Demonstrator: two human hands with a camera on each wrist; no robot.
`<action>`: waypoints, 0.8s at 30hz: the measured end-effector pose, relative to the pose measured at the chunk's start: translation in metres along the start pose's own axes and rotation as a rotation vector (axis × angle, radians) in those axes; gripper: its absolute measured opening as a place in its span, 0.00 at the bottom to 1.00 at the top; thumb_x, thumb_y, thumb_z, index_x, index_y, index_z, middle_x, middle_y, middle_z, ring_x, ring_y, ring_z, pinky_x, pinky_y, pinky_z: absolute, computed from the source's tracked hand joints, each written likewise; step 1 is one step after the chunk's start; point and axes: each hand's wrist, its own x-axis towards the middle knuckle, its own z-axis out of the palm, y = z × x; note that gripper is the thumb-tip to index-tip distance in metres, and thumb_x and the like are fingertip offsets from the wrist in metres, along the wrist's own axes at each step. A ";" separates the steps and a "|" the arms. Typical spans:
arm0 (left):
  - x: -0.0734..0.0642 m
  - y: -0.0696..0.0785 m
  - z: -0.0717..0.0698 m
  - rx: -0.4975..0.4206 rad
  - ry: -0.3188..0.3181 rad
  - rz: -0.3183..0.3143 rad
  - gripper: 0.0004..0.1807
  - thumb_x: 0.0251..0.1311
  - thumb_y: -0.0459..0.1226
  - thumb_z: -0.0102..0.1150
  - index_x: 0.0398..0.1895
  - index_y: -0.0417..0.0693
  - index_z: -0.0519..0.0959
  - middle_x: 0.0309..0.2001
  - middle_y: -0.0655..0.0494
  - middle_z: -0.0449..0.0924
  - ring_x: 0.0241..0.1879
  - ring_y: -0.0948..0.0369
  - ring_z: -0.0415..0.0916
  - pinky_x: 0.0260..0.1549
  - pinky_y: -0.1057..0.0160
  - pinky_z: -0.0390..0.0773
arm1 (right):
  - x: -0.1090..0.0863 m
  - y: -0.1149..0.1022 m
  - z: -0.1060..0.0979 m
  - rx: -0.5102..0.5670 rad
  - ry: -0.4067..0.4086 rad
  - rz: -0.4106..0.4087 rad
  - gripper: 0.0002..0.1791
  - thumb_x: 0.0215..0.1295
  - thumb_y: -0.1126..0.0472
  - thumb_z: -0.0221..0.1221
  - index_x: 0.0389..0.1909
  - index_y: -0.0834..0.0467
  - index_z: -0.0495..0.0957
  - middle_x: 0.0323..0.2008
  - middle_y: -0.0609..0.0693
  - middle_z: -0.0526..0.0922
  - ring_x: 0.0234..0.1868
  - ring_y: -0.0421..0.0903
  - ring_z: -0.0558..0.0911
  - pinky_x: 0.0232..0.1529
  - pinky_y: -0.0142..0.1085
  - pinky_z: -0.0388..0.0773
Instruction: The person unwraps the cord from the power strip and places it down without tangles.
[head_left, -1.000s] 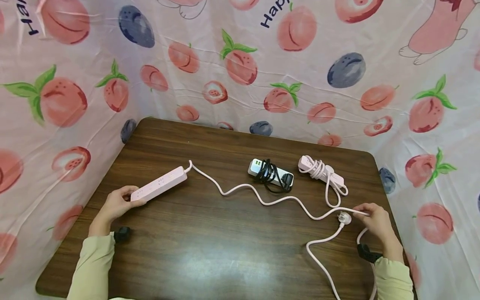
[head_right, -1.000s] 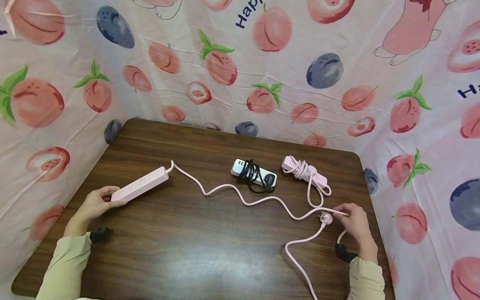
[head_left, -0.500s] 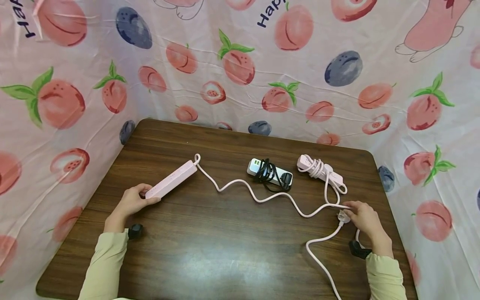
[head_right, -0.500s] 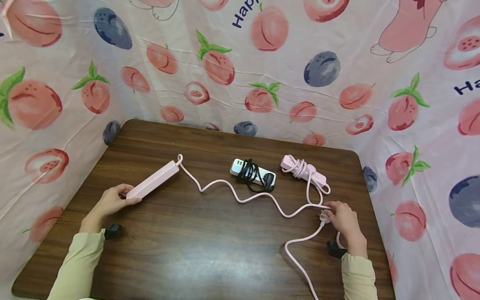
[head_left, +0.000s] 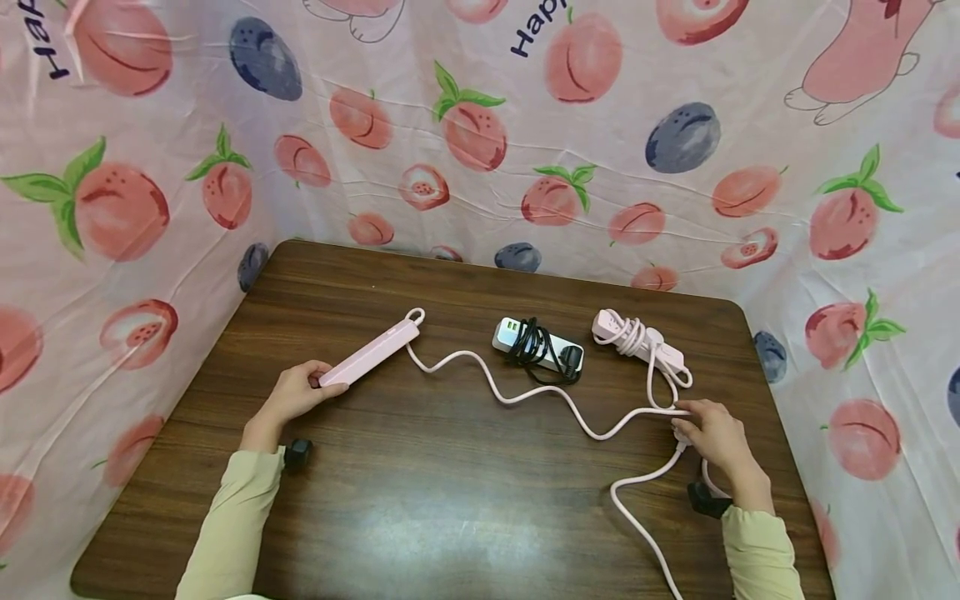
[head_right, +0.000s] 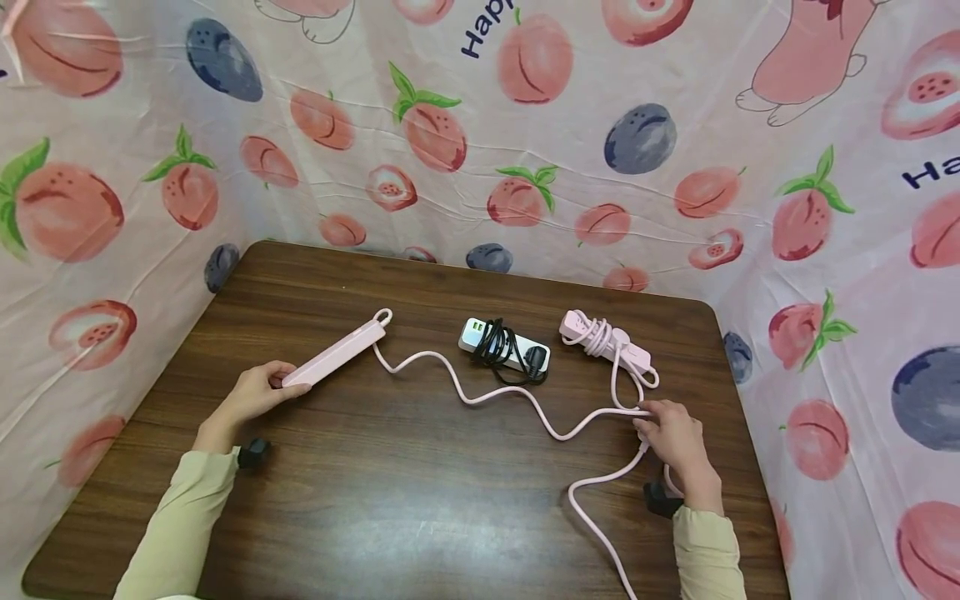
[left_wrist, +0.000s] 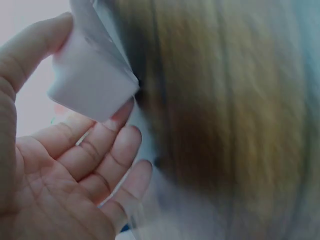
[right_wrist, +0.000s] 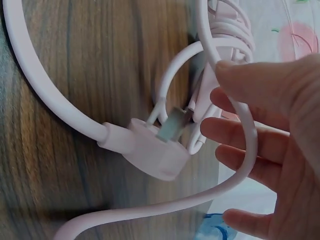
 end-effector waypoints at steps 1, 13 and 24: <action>0.001 0.001 0.001 0.000 -0.001 0.001 0.25 0.48 0.45 0.70 0.41 0.33 0.77 0.28 0.48 0.77 0.29 0.57 0.69 0.27 0.63 0.69 | 0.000 0.000 0.001 0.001 -0.001 0.001 0.18 0.57 0.62 0.62 0.47 0.67 0.78 0.44 0.66 0.79 0.46 0.67 0.74 0.37 0.64 0.69; 0.007 0.018 0.002 -0.004 0.085 0.052 0.26 0.53 0.42 0.66 0.46 0.28 0.74 0.40 0.35 0.77 0.40 0.44 0.73 0.39 0.50 0.73 | 0.005 -0.005 0.009 0.006 0.082 -0.073 0.19 0.54 0.62 0.65 0.46 0.64 0.79 0.46 0.63 0.79 0.48 0.66 0.74 0.38 0.65 0.68; 0.031 0.075 0.006 -0.151 0.299 0.290 0.18 0.51 0.30 0.66 0.44 0.29 0.77 0.41 0.35 0.78 0.43 0.41 0.75 0.44 0.44 0.72 | 0.021 -0.037 -0.003 0.112 0.159 -0.185 0.18 0.55 0.66 0.65 0.47 0.67 0.77 0.43 0.66 0.79 0.42 0.62 0.76 0.39 0.56 0.71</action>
